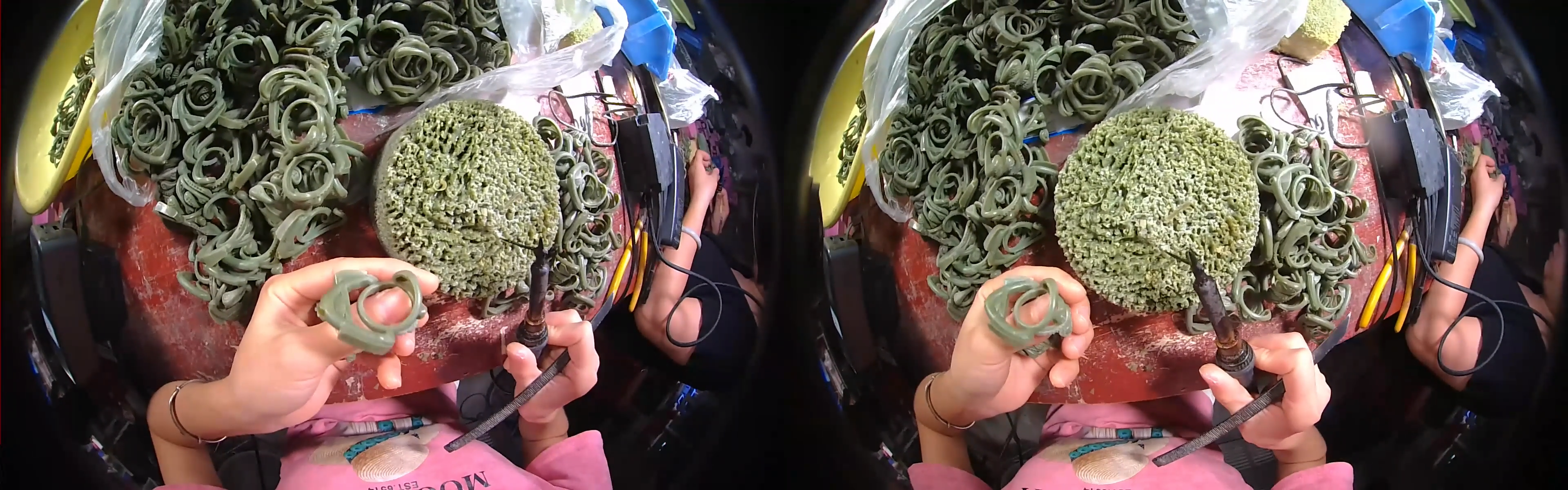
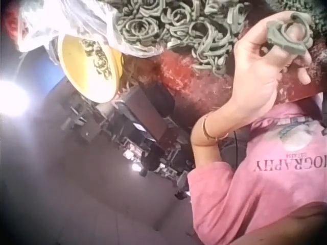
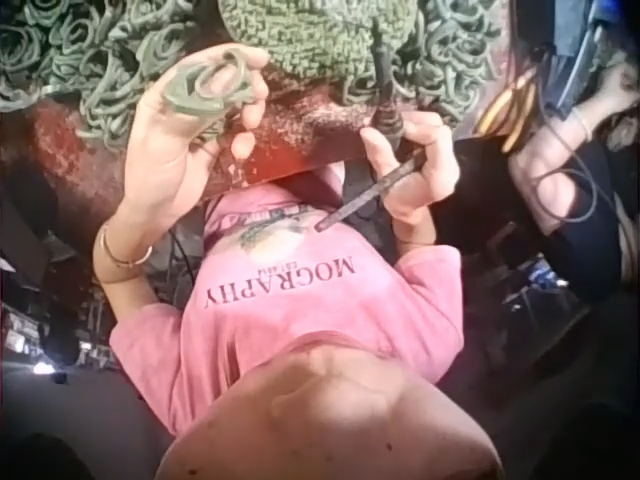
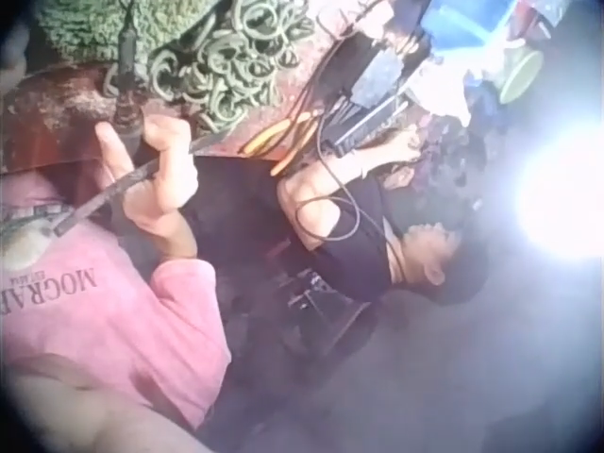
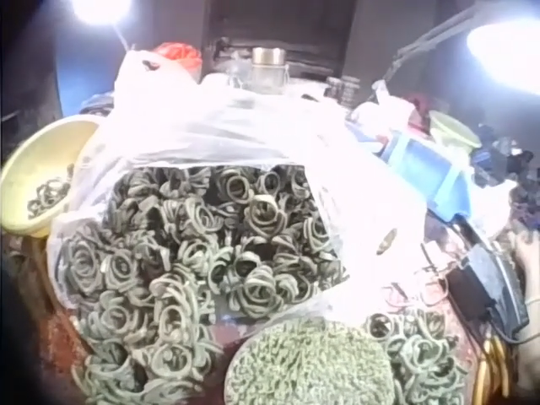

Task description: Attaching wax ring patterns to a central sprue base using a heated pen tool.

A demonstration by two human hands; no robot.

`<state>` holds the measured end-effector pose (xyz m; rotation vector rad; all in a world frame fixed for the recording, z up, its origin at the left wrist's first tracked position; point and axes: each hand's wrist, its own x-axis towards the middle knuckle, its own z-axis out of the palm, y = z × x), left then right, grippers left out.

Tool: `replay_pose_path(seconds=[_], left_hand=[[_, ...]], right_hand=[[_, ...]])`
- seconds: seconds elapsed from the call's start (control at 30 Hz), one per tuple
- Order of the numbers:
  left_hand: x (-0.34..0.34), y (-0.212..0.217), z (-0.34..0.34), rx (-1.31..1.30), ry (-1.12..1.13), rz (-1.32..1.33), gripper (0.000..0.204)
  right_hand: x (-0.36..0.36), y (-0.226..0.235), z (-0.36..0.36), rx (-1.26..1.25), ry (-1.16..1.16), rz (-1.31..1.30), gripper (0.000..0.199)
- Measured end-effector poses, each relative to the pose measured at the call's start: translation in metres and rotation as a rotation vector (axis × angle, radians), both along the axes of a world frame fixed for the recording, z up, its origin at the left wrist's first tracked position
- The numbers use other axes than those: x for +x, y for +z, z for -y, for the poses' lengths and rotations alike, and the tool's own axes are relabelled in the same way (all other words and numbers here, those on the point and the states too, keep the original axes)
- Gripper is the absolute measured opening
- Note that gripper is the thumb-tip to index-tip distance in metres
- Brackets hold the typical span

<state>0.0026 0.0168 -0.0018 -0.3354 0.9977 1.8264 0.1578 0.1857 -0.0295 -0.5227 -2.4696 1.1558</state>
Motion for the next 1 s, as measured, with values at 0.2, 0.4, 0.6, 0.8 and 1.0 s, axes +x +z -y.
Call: replay_pose_path(seconds=[0.2,0.4,0.6,0.8,1.0], left_hand=[[-0.001,-0.003,0.004,0.067,0.003,0.036,0.026],[-0.001,-0.004,0.003,0.064,-0.039,0.007,0.020],[0.000,-0.006,0.004,0.070,-0.033,-0.023,0.020],[-0.002,-0.008,0.007,0.045,-0.078,-0.019,0.021],[-0.003,-0.007,0.007,0.029,-0.095,-0.015,0.023]], right_hand=[[-0.002,0.000,-0.001,-0.012,0.023,0.029,0.040],[0.010,-0.005,0.008,-0.261,0.084,-0.095,0.042],[0.005,-0.002,0.017,-0.251,0.263,-0.013,0.045],[0.000,-0.001,0.017,-0.182,0.296,-0.007,0.047],[0.000,0.000,0.016,-0.148,0.304,0.029,0.047]])
